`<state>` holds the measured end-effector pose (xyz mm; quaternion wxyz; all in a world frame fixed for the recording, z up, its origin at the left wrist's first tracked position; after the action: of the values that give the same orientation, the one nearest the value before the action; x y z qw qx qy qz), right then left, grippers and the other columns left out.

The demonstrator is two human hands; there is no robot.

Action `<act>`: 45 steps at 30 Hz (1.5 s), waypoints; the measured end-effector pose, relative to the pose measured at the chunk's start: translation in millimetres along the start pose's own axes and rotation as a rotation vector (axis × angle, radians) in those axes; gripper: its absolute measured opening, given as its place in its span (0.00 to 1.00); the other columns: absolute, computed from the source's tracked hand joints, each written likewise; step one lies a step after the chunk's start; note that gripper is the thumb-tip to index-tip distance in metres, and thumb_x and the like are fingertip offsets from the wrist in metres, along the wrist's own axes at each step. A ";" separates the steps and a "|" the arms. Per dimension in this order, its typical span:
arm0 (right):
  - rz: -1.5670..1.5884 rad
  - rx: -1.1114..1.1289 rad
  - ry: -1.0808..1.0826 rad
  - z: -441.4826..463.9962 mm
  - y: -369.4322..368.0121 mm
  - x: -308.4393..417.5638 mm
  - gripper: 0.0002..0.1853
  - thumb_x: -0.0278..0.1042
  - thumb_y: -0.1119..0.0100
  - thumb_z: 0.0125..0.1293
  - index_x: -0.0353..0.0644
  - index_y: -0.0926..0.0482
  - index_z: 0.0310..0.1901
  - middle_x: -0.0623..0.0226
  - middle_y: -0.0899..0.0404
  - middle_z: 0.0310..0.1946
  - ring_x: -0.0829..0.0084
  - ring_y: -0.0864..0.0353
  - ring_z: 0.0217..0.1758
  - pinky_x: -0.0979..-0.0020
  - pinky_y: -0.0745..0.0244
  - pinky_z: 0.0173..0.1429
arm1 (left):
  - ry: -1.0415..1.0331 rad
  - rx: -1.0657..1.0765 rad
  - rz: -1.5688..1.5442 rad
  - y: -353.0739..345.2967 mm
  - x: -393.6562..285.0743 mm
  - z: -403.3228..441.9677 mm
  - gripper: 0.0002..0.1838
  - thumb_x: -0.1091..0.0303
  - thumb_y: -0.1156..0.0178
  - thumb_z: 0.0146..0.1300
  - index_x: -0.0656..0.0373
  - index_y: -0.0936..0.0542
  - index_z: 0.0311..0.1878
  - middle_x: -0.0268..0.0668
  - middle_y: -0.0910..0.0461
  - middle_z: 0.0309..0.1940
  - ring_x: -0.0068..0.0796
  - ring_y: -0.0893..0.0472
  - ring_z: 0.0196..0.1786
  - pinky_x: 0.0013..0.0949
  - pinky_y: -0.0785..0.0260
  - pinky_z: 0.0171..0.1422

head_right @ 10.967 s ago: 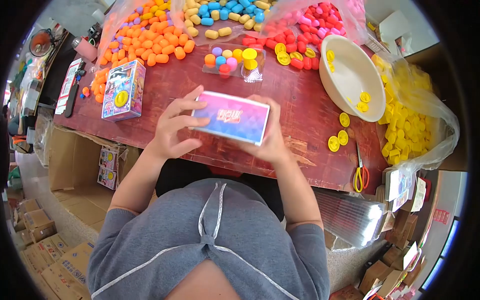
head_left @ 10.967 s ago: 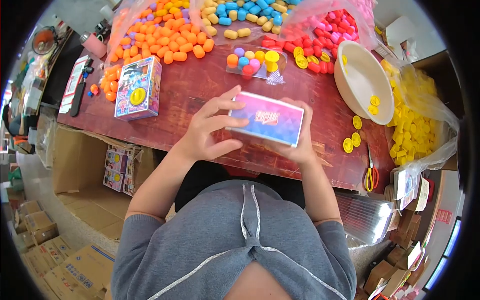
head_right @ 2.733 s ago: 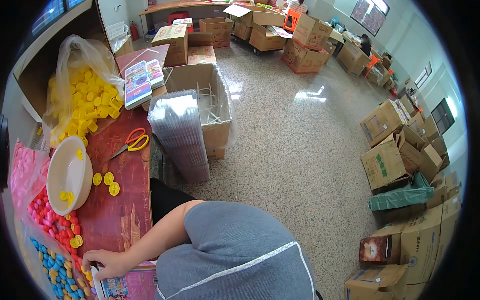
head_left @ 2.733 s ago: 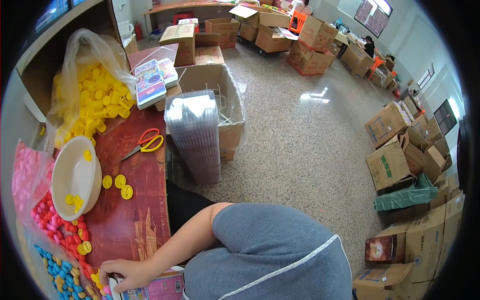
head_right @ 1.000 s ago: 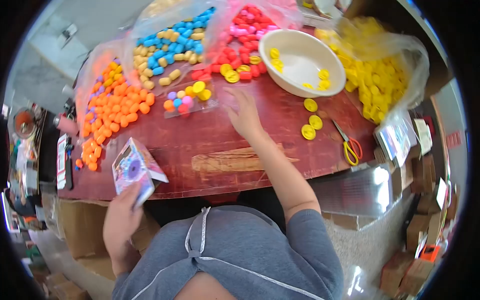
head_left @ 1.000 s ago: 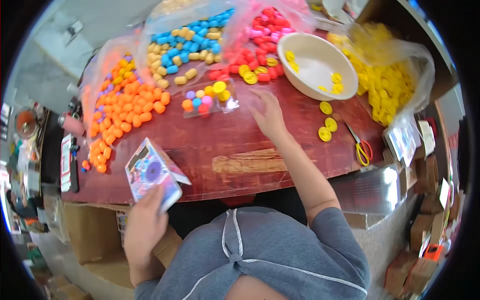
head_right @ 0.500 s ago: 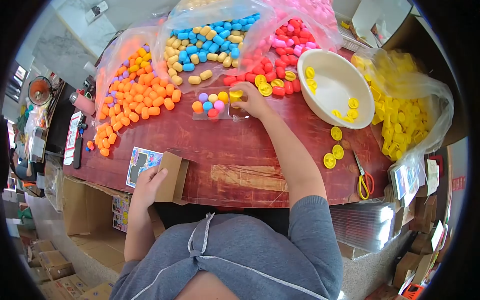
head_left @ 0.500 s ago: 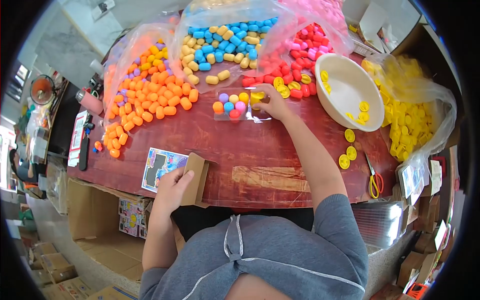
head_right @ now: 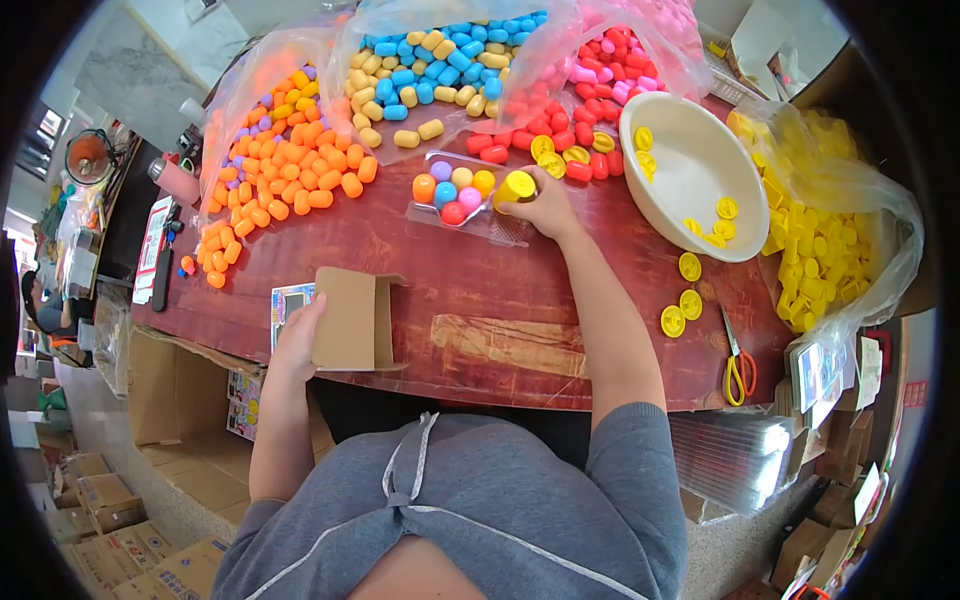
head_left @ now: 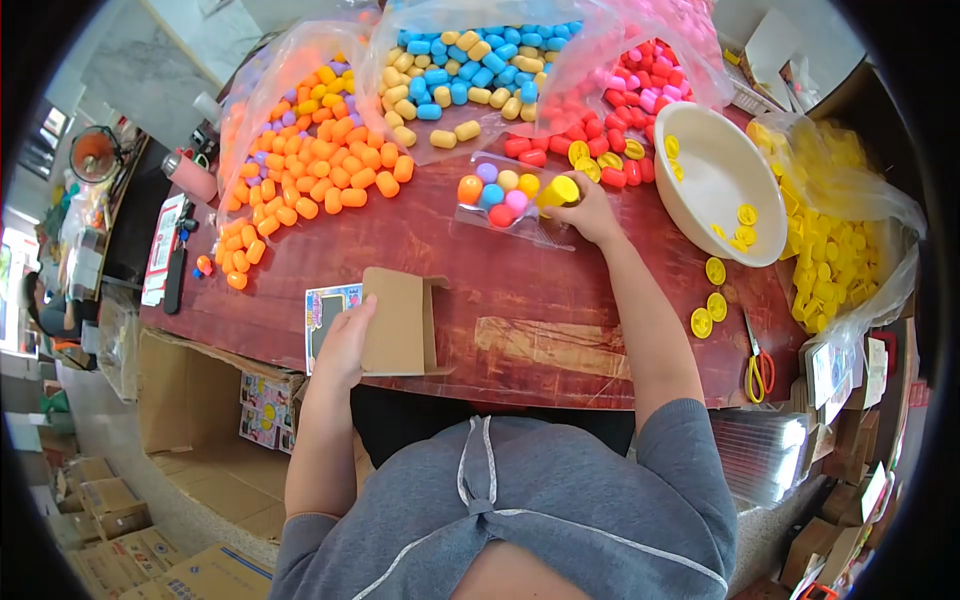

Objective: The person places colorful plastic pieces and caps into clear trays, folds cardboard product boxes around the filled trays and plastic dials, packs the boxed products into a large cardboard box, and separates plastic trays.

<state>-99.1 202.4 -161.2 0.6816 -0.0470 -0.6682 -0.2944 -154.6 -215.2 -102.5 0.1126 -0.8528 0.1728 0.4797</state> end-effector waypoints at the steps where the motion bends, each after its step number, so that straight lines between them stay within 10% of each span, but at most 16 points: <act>1: 0.079 -0.008 -0.045 -13.2 3.5 0.5 0.29 0.27 0.23 0.44 0.41 0.23 0.51 0.66 0.19 0.42 0.72 0.22 0.43 0.73 0.24 0.52 | 0.001 -0.006 -0.029 -1.0 -0.5 1.1 0.21 0.56 0.46 0.73 0.69 0.20 0.49 0.40 0.17 0.37 0.23 0.21 0.35 0.22 0.31 0.38; 15: 0.060 0.042 -0.050 -171.6 15.0 30.6 0.28 0.21 0.24 0.43 0.41 0.22 0.49 0.67 0.18 0.43 0.73 0.22 0.44 0.72 0.25 0.55 | -0.066 0.277 0.035 -83.0 -16.0 -5.5 0.22 0.58 0.44 0.71 0.69 0.24 0.57 0.41 0.18 0.42 0.22 0.20 0.39 0.21 0.30 0.38; 20: 0.051 0.032 -0.097 -184.9 11.5 20.5 0.27 0.20 0.25 0.43 0.40 0.22 0.49 0.66 0.17 0.43 0.74 0.22 0.44 0.72 0.24 0.54 | -0.195 0.437 0.286 -141.3 -7.6 -22.2 0.24 0.57 0.46 0.72 0.65 0.27 0.63 0.46 0.19 0.51 0.30 0.18 0.48 0.27 0.25 0.47; 22: 0.064 0.031 -0.139 -188.4 8.0 13.7 0.27 0.20 0.25 0.43 0.40 0.22 0.49 0.67 0.17 0.43 0.74 0.21 0.44 0.73 0.23 0.52 | -0.074 0.890 0.002 -168.5 9.9 -32.4 0.41 0.58 0.31 0.58 0.60 0.36 0.71 0.48 0.28 0.63 0.38 0.23 0.59 0.41 0.30 0.66; 23: 0.064 0.029 -0.140 -188.8 7.9 15.2 0.27 0.20 0.25 0.43 0.40 0.22 0.49 0.67 0.17 0.43 0.74 0.21 0.44 0.73 0.23 0.52 | -0.073 0.892 0.002 -167.0 6.7 -33.7 0.41 0.58 0.31 0.58 0.60 0.36 0.71 0.48 0.28 0.63 0.38 0.23 0.59 0.41 0.30 0.66; 27: 0.028 0.061 -0.377 -193.6 4.2 18.0 0.26 0.17 0.31 0.48 0.40 0.21 0.53 0.65 0.16 0.46 0.74 0.20 0.47 0.69 0.20 0.50 | -1.066 0.486 1.575 -151.7 -29.2 -47.3 0.60 0.56 0.20 0.35 0.55 0.42 0.75 0.48 0.38 0.71 0.46 0.35 0.71 0.52 0.51 0.80; 30: 0.284 0.078 -0.646 -196.4 -26.7 6.5 0.22 0.29 0.40 0.64 0.42 0.24 0.61 0.59 0.18 0.55 0.65 0.19 0.56 0.58 0.18 0.55 | -1.000 0.533 1.421 -149.2 -18.5 -28.4 0.62 0.54 0.19 0.29 0.53 0.39 0.74 0.49 0.40 0.72 0.47 0.38 0.73 0.50 0.55 0.81; 32: 1.168 -0.153 -0.795 -204.4 -59.7 0.5 0.25 0.48 0.54 0.75 0.47 0.30 0.68 0.55 0.25 0.63 0.55 0.23 0.63 0.45 0.23 0.61 | -0.938 0.580 1.272 -146.9 -10.3 -16.0 0.64 0.53 0.18 0.23 0.50 0.36 0.73 0.49 0.42 0.73 0.48 0.42 0.75 0.48 0.60 0.83; 45: 1.310 -0.284 -0.690 -201.4 -80.1 -12.2 0.30 0.58 0.67 0.77 0.51 0.37 0.72 0.55 0.32 0.69 0.49 0.27 0.67 0.40 0.26 0.62 | -1.047 0.533 1.168 -144.5 -2.8 -21.2 0.46 0.57 0.19 0.26 0.48 0.21 0.59 0.45 0.41 0.74 0.46 0.41 0.76 0.50 0.56 0.82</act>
<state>42.4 48.5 -219.6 0.4568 -0.6118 -0.6347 0.1194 -81.2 -90.1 -85.4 0.1097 -0.2366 0.6211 0.7391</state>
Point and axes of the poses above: each hand's wrist, its own z-axis towards the middle knuckle, its own y-axis out of the back of the hand, x = y × z, the point moved 5 cm from there along z, towards the middle knuckle
